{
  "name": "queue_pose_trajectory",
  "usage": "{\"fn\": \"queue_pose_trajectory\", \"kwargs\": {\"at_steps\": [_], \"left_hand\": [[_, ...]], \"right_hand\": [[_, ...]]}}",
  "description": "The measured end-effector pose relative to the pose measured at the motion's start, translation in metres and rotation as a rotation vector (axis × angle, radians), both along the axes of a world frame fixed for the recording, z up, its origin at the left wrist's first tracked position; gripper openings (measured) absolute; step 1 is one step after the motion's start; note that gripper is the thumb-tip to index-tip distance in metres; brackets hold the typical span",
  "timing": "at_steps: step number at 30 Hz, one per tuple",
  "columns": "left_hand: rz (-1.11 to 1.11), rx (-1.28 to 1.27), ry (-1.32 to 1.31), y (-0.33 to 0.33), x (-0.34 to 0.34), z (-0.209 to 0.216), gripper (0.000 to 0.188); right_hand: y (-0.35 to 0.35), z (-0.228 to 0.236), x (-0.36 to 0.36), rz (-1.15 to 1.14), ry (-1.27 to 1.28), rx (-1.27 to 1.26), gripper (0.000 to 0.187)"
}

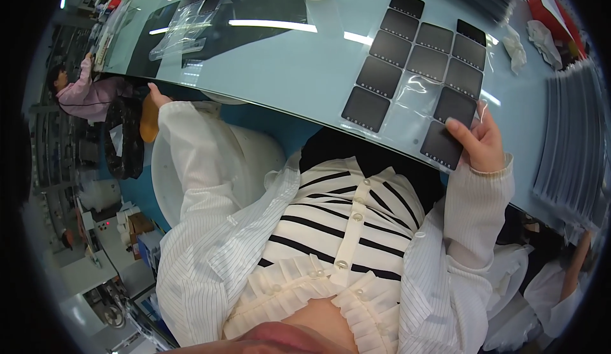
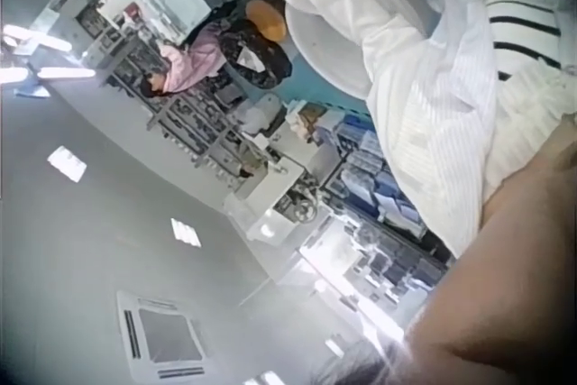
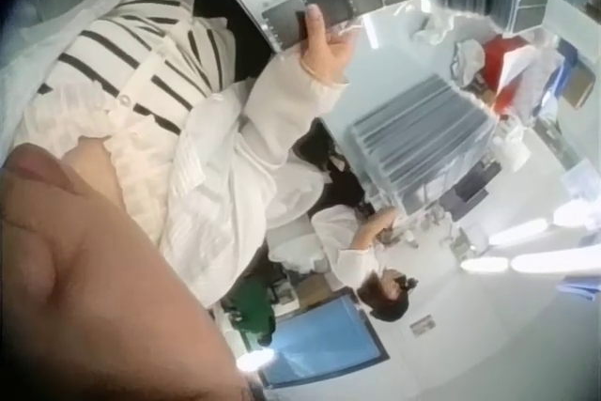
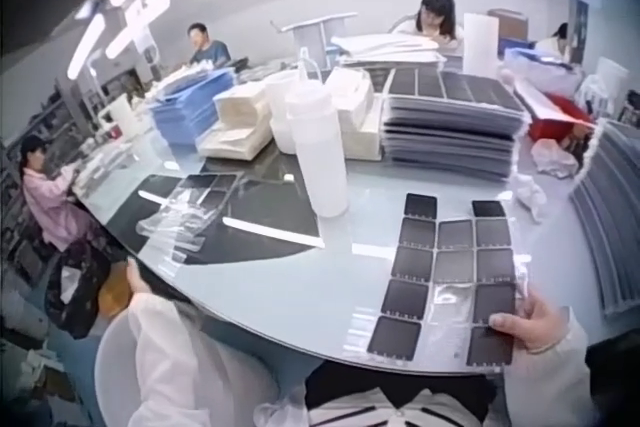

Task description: Inspecting grid-like industrial components, cleaning them with a solution, and packaging them into plastic bags.

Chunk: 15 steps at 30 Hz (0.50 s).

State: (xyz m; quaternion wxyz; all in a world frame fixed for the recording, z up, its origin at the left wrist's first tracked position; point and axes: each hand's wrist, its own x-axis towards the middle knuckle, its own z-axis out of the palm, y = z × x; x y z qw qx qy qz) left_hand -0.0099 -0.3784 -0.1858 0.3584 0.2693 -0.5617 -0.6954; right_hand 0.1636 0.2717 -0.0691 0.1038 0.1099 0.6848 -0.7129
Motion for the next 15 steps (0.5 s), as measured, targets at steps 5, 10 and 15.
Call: {"fn": "queue_pose_trajectory", "kwargs": {"at_steps": [5, 10, 15], "left_hand": [[0.065, -0.747, -0.201, 0.029, -0.048, 0.059, 0.081], [-0.133, -1.122, -0.876, -0.025, -0.121, 0.062, 0.101], [-0.247, -0.945, -0.791, -0.035, -0.162, 0.079, 0.108]], "right_hand": [[0.007, -0.016, 0.006, -0.212, 0.12, -0.14, 0.06], [0.007, -0.023, 0.01, -0.202, 0.18, -0.128, 0.064], [0.008, -0.024, 0.014, -0.247, 0.199, -0.132, 0.063]]}}
